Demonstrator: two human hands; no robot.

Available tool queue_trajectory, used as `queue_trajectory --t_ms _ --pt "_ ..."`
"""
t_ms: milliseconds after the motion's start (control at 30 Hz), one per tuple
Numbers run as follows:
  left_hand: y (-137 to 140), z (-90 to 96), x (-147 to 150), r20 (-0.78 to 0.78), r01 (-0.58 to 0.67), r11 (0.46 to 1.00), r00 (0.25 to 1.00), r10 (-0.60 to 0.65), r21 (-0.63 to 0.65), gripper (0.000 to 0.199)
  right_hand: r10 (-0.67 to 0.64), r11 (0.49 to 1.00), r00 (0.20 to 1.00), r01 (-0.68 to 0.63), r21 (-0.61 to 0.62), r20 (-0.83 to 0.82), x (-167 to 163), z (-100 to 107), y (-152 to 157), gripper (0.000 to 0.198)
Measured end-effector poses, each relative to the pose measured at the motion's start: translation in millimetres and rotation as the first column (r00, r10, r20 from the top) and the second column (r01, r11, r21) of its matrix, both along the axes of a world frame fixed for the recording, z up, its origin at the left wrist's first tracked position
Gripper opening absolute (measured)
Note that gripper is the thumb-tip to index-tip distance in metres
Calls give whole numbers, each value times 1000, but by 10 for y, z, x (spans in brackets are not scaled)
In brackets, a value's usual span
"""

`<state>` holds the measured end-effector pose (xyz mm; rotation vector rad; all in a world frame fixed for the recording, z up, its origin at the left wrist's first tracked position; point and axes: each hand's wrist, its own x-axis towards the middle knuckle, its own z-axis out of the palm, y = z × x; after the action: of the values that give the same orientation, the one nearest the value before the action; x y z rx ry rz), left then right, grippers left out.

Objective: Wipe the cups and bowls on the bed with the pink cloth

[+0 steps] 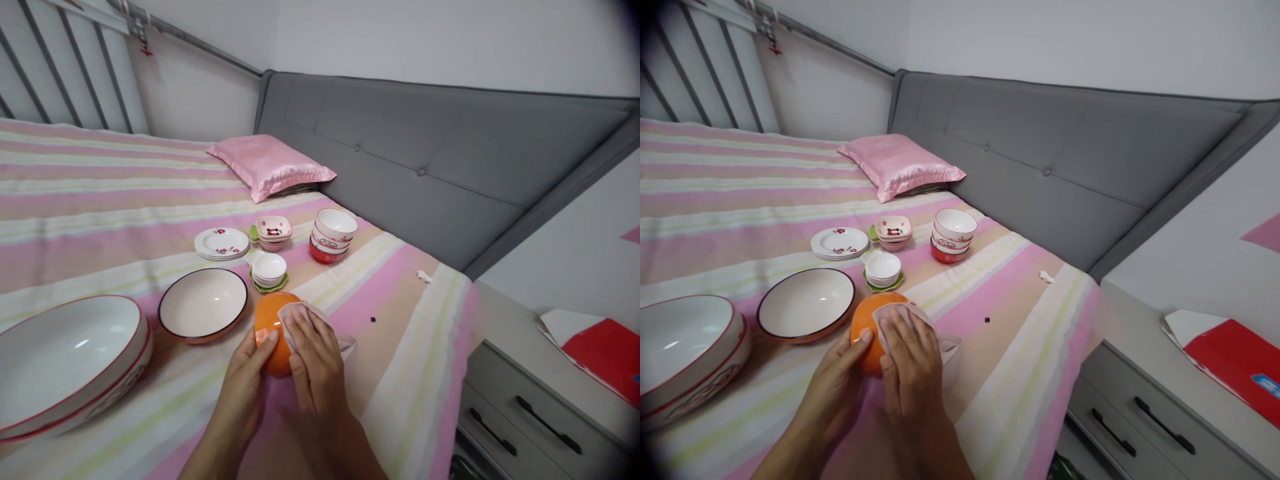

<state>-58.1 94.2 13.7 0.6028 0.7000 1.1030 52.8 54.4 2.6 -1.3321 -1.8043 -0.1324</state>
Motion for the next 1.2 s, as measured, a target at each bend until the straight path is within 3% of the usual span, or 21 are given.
queue_trajectory --t_ms 100,200,400,500,633,933,1067,1200 --pt "-33 -34 5 -123 165 984 980 -155 74 41 -41 997 998 38 -61 -47 12 0 24 56" --pt "-23 -102 15 -259 309 933 931 -258 182 38 -63 993 991 50 -105 -120 51 -20 56 54" --pt "49 -299 32 -507 472 789 827 -243 393 35 -104 977 934 33 -209 -343 162 -83 90 51" --pt "61 -323 36 -572 494 771 793 -209 403 33 -92 976 917 6 -218 -388 172 -107 87 51" --pt "56 -241 30 -519 392 844 839 -165 366 33 -57 984 939 -5 -178 -339 134 -118 82 52" --pt "44 -169 -23 -140 92 984 988 -70 153 30 -33 989 999 32 -141 -6 38 -137 62 61" --pt "70 -100 -31 29 -55 998 998 55 11 29 -25 987 996 38 -154 84 -26 -135 19 62" --pt "104 -6 -52 101 -176 978 977 188 -116 23 12 977 987 23 -212 160 -104 -98 -45 62"
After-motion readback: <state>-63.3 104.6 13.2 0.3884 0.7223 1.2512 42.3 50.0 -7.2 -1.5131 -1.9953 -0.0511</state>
